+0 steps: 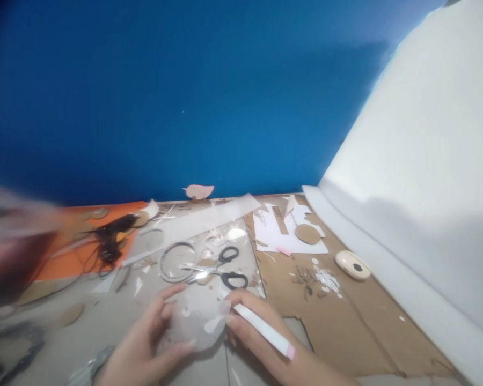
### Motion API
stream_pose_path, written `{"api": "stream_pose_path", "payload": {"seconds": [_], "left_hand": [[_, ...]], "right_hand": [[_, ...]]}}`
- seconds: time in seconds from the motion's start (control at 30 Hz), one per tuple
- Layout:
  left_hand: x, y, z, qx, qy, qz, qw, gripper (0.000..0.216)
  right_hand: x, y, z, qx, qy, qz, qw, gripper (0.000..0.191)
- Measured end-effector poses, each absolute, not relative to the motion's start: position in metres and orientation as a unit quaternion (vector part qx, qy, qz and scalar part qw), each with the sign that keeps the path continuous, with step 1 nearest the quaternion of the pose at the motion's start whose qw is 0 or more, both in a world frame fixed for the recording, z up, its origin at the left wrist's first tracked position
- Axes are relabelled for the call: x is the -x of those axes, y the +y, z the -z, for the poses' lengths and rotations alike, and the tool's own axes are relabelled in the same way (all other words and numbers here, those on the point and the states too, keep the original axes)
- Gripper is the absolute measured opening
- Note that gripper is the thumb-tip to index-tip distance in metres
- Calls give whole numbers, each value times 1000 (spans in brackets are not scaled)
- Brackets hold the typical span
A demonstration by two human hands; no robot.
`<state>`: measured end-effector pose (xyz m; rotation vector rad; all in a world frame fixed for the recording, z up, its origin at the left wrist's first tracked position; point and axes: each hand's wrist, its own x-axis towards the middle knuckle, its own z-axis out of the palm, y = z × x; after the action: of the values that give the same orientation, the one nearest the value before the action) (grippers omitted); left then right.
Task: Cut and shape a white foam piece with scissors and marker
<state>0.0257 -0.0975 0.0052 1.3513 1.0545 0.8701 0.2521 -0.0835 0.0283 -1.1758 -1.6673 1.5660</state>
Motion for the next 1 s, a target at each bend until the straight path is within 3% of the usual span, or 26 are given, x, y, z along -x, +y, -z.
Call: {"api": "stream_pose_path", "payload": {"seconds": [0.17,0.43,0.63,0.73,1.0], "left_hand": [[-24,-100,-3,-581,436,-347,594,60],[-20,-101,1,-550,444,-331,625,59],[-21,-96,-4,-566,444,-342,605,41],[-21,-97,-3,-564,444,-344,605,46],[-22,-100,1,-548,459,-338,612,51]], "right_hand": [[-249,-80,-36,465,-565,-629,264,37],[-254,-81,2,384,-528,-693,306,40],[-255,-80,-16,428,-590,-629,269,35],[-256,-79,-30,424,-650,-588,228,30],[-253,-80,-32,467,-677,-522,225,29]]}}
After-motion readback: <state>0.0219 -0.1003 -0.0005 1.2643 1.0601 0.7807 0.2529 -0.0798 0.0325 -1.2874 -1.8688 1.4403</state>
